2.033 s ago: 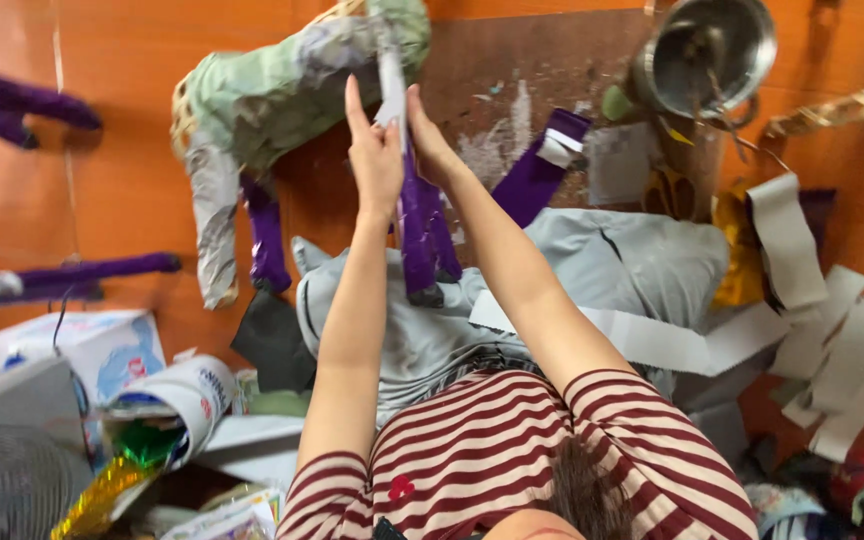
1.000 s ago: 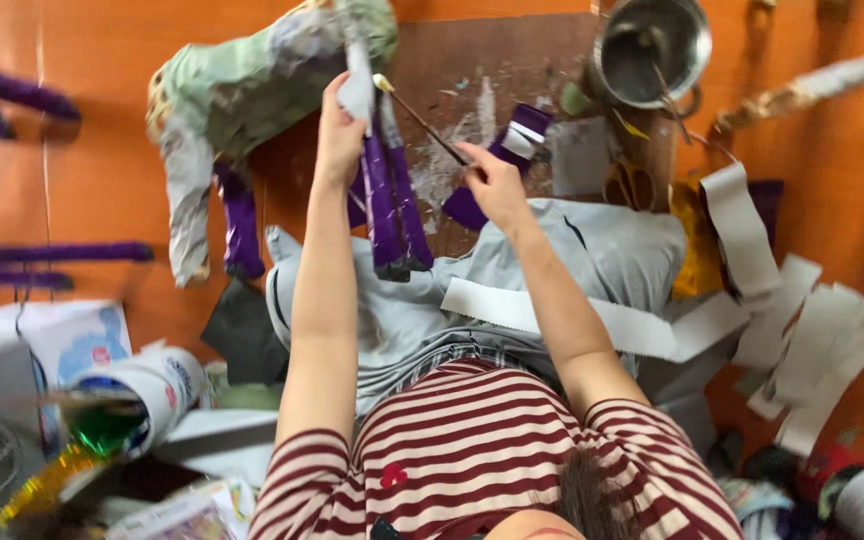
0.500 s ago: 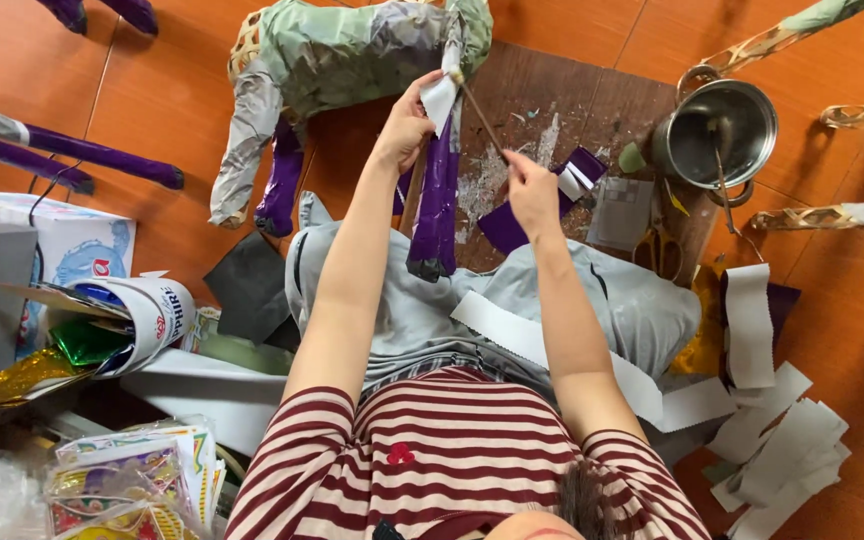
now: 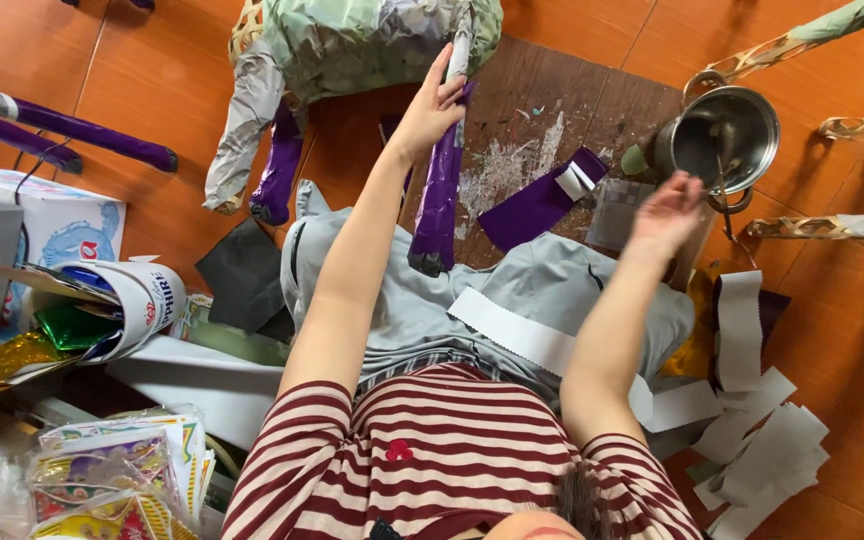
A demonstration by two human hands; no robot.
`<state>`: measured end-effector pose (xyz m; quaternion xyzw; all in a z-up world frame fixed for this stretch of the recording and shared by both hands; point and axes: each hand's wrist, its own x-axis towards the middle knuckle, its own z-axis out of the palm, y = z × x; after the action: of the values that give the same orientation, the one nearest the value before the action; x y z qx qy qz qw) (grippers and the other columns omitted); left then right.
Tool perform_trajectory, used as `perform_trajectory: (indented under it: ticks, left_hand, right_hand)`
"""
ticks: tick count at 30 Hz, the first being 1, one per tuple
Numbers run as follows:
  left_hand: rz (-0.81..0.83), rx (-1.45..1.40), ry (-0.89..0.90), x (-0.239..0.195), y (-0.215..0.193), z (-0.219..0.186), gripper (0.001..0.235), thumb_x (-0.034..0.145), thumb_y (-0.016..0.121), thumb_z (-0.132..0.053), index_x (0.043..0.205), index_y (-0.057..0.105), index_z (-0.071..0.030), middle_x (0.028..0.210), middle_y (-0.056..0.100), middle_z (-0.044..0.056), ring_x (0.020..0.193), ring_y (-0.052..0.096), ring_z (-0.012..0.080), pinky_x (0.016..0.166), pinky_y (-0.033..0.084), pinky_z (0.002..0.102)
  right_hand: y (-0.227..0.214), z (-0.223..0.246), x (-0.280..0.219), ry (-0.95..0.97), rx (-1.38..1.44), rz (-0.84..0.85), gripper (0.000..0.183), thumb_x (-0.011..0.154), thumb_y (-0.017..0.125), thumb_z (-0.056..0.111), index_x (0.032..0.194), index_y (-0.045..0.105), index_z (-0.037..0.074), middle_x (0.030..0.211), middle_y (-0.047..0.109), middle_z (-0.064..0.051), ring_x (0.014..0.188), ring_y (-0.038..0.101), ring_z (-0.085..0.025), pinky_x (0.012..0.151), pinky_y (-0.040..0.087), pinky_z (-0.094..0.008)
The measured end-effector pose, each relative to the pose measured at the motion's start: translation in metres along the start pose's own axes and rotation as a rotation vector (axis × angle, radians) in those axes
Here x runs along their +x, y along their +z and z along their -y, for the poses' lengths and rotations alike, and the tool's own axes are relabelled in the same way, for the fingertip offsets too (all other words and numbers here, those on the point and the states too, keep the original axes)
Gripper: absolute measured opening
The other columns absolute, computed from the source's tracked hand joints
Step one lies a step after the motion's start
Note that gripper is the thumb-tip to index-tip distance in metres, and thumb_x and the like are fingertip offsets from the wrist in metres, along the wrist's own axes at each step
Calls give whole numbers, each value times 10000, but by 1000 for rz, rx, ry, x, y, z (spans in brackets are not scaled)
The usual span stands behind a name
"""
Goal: Applying glue and decorative strips to a giraffe-shaped craft figurine.
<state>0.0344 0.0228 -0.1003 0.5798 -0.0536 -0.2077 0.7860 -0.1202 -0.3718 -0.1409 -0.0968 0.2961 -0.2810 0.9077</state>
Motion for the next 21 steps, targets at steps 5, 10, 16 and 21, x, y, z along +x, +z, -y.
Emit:
perform_trajectory:
  ticks: [5, 10, 16, 21]
  left_hand:
    - [-153, 139, -117, -4, 9, -9, 648, 1133, 615, -261, 1721, 361, -159, 1504, 372, 457, 1111, 457, 280, 1028, 447, 334]
    - [-158, 10, -80, 13, -2, 14, 605, 1096, 528, -389, 1613, 363, -121, 1511, 542, 128, 1396, 523, 242, 1136, 413, 329]
    - [-267, 125, 201, 36, -46, 71, 476, 951, 711, -181, 1371, 620, 24, 1247, 725, 171, 1141, 680, 261, 976, 534, 386]
    - [-347, 554, -167, 4, 12, 31, 424, 908, 723, -291, 1201, 653, 8, 1095, 767, 178, 1013, 743, 289, 888, 578, 410]
  right_hand:
    - [52, -123, -96, 433, -881, 377, 305, 1014, 711, 286, 1120, 682, 2, 924, 733, -93, 833, 703, -155, 752, 569, -296]
    - [53, -240, -100, 507, -896, 402, 242, 1022, 663, 265, 1054, 700, 29, 795, 645, -34, 631, 558, -117, 547, 465, -250]
    - [49, -263, -87, 314, -708, 207, 185, 978, 692, 176, 954, 610, 13, 844, 679, -62, 729, 688, -174, 651, 618, -305]
    - [50, -251, -85, 439, -714, 192, 130, 956, 679, 174, 1003, 637, 59, 882, 723, -66, 732, 676, -172, 601, 540, -281]
